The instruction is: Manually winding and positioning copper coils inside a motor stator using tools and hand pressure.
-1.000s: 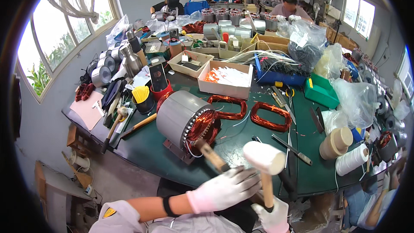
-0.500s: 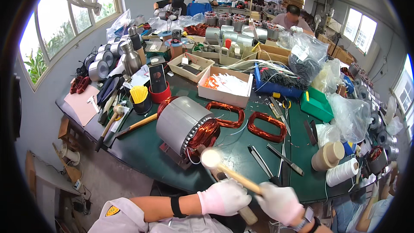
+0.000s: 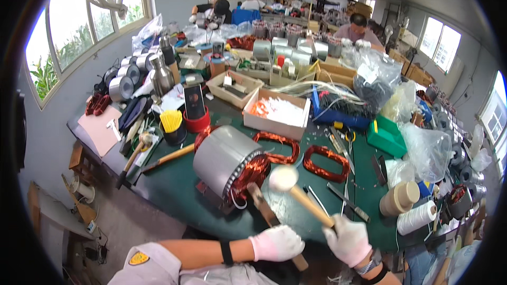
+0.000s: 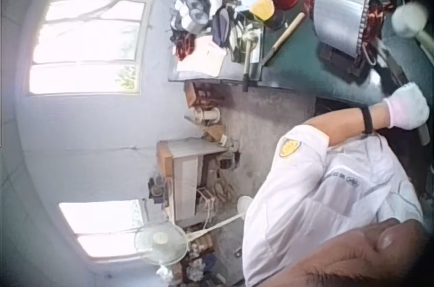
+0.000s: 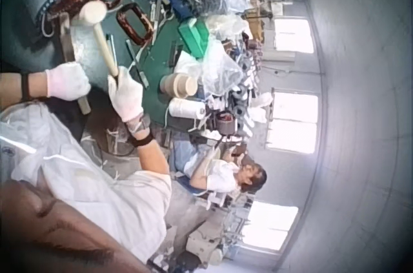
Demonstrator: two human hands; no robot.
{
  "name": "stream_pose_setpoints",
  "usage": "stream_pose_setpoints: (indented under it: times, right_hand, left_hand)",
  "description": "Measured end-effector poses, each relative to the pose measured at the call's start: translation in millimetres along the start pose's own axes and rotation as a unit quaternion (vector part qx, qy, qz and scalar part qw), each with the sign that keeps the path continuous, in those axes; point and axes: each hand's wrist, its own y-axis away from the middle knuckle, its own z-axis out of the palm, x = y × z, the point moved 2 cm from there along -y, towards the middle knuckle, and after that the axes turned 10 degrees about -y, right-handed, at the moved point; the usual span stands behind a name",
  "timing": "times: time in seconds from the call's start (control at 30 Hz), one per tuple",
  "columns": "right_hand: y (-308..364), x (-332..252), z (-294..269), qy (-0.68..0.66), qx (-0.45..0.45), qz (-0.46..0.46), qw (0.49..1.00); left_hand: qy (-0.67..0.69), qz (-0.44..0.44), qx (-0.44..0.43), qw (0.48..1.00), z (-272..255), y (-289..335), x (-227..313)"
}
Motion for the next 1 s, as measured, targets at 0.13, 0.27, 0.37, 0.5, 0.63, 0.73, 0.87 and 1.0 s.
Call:
stream_pose_setpoints:
  times: [0.13, 0.27, 0.37, 0.5, 0.63, 0.73, 0.87, 1.0]
  right_hand:
    - [1.9, -23.9, -36.7, -0.208, 0.183, 0.041, 0.96]
    - [26.7, 10.7, -3.7, -0.454, 0.068, -0.202, 0.865]
    - [3.0, 7.8, 27.5, 0.091, -0.118, -0.034, 0.988]
    - [-0.2, -26.0, -6.5, 0.023, -0.007, -0.082, 0.996]
    - [48.6, 0.6, 5.0, 0.231, 0.045, -0.229, 0.945]
    - [14.6, 16.0, 37.9, 0.071, -0.111, 0.011, 0.991]
    - [18.5, -1.6, 8.6, -0.012, -0.029, 0.009, 0.999]
    - [40.8, -27.6, -33.9, -0.26, 0.164, 0.038, 0.951]
  left_hand:
    - [-0.059, -0.004, 0.005, 0.998, 1.3, 3.2, 3.3]
    - [-0.033, 0.046, -0.01, 0.998, 8.8, -10.5, -3.1]
    - [0.054, 0.004, 0.025, 0.998, 41.3, -2.8, -4.4]
    - [0.0, 0.02, -0.053, 0.998, 4.1, -2.1, -3.8]
    - [-0.044, 0.042, 0.017, 0.998, 14.6, 1.0, -6.4]
    - [0.006, 0.014, -0.01, 1.0, 24.8, -2.7, -5.3]
    - [0.021, 0.044, -0.066, 0.997, 7.7, 4.0, 11.2]
    - [-0.043, 0.042, -0.034, 0.998, 1.1, 11.9, 3.0]
